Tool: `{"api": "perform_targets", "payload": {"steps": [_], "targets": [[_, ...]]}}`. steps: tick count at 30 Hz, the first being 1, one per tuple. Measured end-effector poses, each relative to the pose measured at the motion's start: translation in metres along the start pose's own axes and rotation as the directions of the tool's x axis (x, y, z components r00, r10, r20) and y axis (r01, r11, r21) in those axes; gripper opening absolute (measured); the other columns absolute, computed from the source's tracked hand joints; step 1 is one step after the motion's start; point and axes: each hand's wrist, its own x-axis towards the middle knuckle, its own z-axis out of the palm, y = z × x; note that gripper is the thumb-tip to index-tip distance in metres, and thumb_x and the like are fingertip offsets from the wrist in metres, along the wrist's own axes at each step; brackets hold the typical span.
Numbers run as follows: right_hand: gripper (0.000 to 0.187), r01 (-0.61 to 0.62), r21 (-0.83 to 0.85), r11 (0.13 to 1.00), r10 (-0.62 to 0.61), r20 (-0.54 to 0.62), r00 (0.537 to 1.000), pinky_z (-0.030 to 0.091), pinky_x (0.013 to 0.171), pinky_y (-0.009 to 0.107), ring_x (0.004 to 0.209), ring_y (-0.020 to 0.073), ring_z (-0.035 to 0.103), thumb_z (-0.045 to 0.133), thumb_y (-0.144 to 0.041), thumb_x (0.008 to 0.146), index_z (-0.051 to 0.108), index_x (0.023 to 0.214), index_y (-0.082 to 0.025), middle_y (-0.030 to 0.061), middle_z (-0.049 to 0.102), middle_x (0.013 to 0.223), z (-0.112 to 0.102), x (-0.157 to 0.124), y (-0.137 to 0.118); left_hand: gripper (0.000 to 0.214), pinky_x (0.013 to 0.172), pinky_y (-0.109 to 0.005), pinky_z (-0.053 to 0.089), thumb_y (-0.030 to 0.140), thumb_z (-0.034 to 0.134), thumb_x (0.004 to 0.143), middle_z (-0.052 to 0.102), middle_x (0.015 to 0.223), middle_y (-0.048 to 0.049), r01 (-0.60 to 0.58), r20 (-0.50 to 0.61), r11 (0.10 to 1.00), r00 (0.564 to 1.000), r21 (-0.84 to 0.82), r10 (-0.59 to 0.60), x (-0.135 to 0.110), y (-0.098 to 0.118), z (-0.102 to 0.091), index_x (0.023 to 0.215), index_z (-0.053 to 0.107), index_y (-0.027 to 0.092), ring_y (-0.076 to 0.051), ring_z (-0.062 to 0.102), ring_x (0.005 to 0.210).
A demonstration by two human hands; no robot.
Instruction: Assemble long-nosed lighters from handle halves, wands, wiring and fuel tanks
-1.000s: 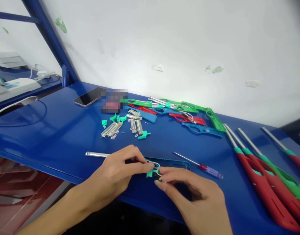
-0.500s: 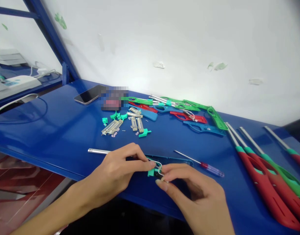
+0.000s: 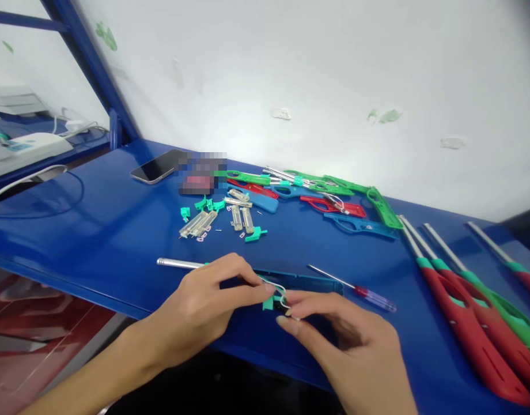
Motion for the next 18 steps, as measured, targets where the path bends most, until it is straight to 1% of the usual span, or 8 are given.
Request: {"api": "perform_targets", "payload": {"steps": [4, 7, 10, 15, 18], "targets": [[0.01, -0.008, -0.004, 1.0, 0.008, -0.016, 1.0, 0.072, 0.082, 0.027, 0.086, 0.0242, 0.088, 0.09, -0.024, 0.084, 0.086, 0.08, -0.033, -0.0019, 0.09, 0.093, 0.0018, 0.0015, 0.0004, 0.037, 0.078, -0.019, 0.06, -0.004, 0.053, 0.106, 0.074, 0.102, -0.0035, -0.015, 0.01, 1.0, 1.0, 0.011, 0.015, -0.0022, -0.0012, 0.002, 0.118, 0.078, 0.021, -0.011, 0.073, 0.088], [0.011, -0.009, -0.006, 1.0, 0.009, -0.024, 1.0, 0.072, 0.083, 0.026, 0.086, 0.0232, 0.089, 0.09, -0.024, 0.084, 0.086, 0.081, -0.034, -0.0038, 0.09, 0.095, 0.0017, 0.0006, -0.0003, 0.04, 0.076, -0.021, 0.061, -0.005, 0.048, 0.105, 0.073, 0.102, -0.006, -0.052, 0.023, 0.998, 0.998, 0.032, 0.051, -0.0013, -0.0013, 0.0018, 0.121, 0.077, 0.019, -0.013, 0.073, 0.088], [0.013, -0.003, -0.005, 1.0, 0.003, -0.014, 1.0, 0.072, 0.083, 0.025, 0.085, 0.0234, 0.089, 0.091, -0.023, 0.083, 0.087, 0.081, -0.035, -0.0045, 0.089, 0.093, 0.0008, -0.0007, -0.0006, 0.038, 0.076, -0.022, 0.06, -0.003, 0.048, 0.107, 0.073, 0.1, -0.0056, -0.05, 0.037, 0.997, 0.998, 0.062, 0.048, -0.0001, -0.0002, 0.0013, 0.118, 0.076, 0.02, -0.014, 0.072, 0.086], [0.009, -0.076, 0.049, 0.996, 0.077, -0.007, 0.997, 0.073, 0.079, 0.028, 0.086, 0.0271, 0.089, 0.092, -0.026, 0.082, 0.087, 0.078, -0.032, -0.0005, 0.09, 0.092, 0.0009, 0.0008, -0.0006, 0.036, 0.075, -0.021, 0.059, -0.003, 0.051, 0.106, 0.074, 0.101, -0.0049, -0.049, 0.02, 0.996, 0.999, 0.073, 0.048, -0.0002, 0.0004, 0.0023, 0.119, 0.076, 0.019, -0.013, 0.072, 0.086], [0.01, -0.116, 0.086, 0.99, 0.115, 0.015, 0.993, 0.073, 0.08, 0.028, 0.087, 0.0267, 0.089, 0.092, -0.025, 0.079, 0.087, 0.076, -0.032, -0.0005, 0.09, 0.091, 0.0015, 0.0016, -0.0028, 0.035, 0.076, -0.021, 0.058, -0.003, 0.051, 0.106, 0.075, 0.102, -0.0045, -0.059, 0.011, 0.995, 0.998, 0.083, 0.058, -0.0005, 0.0, 0.0023, 0.119, 0.075, 0.018, -0.013, 0.071, 0.087]]}}
